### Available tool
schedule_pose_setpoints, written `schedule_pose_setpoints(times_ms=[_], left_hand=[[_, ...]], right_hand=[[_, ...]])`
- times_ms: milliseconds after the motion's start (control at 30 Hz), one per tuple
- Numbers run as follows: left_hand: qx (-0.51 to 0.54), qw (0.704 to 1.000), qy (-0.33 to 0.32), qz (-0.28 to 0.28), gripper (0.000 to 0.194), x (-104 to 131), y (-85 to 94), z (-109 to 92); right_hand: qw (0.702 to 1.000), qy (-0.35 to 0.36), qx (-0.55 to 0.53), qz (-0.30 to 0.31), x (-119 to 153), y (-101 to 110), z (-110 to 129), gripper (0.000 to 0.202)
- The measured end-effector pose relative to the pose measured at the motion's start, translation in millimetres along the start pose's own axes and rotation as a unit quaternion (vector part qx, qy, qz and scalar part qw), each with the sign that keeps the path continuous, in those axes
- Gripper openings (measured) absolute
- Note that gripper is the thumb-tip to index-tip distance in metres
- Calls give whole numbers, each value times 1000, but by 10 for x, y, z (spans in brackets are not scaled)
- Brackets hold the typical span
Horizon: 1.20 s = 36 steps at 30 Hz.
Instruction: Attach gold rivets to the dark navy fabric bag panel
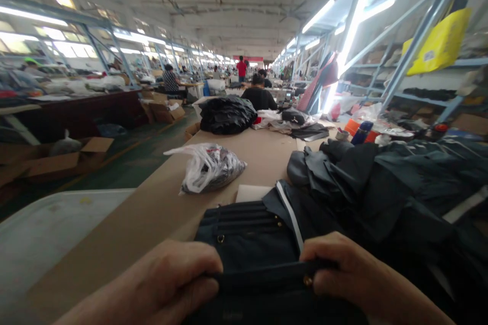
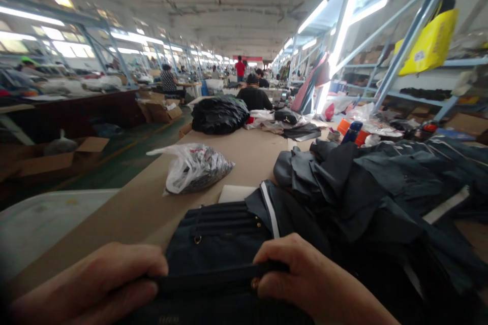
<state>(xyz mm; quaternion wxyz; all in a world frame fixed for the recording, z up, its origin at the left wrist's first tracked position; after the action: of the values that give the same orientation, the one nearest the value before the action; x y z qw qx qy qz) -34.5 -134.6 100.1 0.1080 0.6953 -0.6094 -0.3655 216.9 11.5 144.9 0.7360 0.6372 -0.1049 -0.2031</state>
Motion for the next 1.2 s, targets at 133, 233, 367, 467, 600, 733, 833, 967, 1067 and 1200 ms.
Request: schedule_pose_setpoints(times_ms=[133, 233, 367, 467, 600, 733, 833, 967, 1067, 1200], left_hand=[[-53, 990, 103, 84, 27, -352, -311, 419], [-72, 985, 110, 107, 28, -580, -499, 715], [-104, 986, 94, 86, 29, -771, -507, 839], [-144, 983, 79, 81, 28, -904, -512, 814], [-201, 972, 87, 90, 28, -1086, -632, 833], [-217, 967, 103, 87, 28, -1213, -727, 956], [-229, 964, 107, 82, 28, -1247, -752, 1023], [-278, 955, 90, 42, 22, -1234, -825, 927], [-287, 958, 8, 17, 26, -1178, -1010, 819], [-250, 966, -70, 4, 39, -1021, -1345, 951]], right_hand=[[995, -50, 67, 53, -296, -582, -443, 24], [981, -56, 181, 48, -484, -806, -665, 25], [976, -31, 215, -9, -582, -678, -668, 26], [971, -54, 233, -3, -588, -600, -661, 26], [954, -110, 277, 22, -622, -725, -797, 27], [945, -155, 287, 27, -713, -861, -908, 26], [940, -186, 286, 29, -781, -894, -939, 27], [942, -192, 274, 27, -826, -936, -977, 28], [944, -194, 265, 24, -816, -954, -989, 28], [948, -187, 257, -4, -799, -871, -950, 19]])
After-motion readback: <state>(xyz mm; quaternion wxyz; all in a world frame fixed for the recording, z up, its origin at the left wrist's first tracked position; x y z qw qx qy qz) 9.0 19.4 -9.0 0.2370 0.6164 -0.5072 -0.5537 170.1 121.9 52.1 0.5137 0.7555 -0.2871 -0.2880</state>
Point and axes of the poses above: each hand's wrist, its own x-axis away from the middle knuckle, its own y-axis out of the back of the hand, z = x × y, the point moved 2 cm from there along -x, towards the middle knuckle, and after that the axes turned 15 degrees about x, right-handed, at the moved point
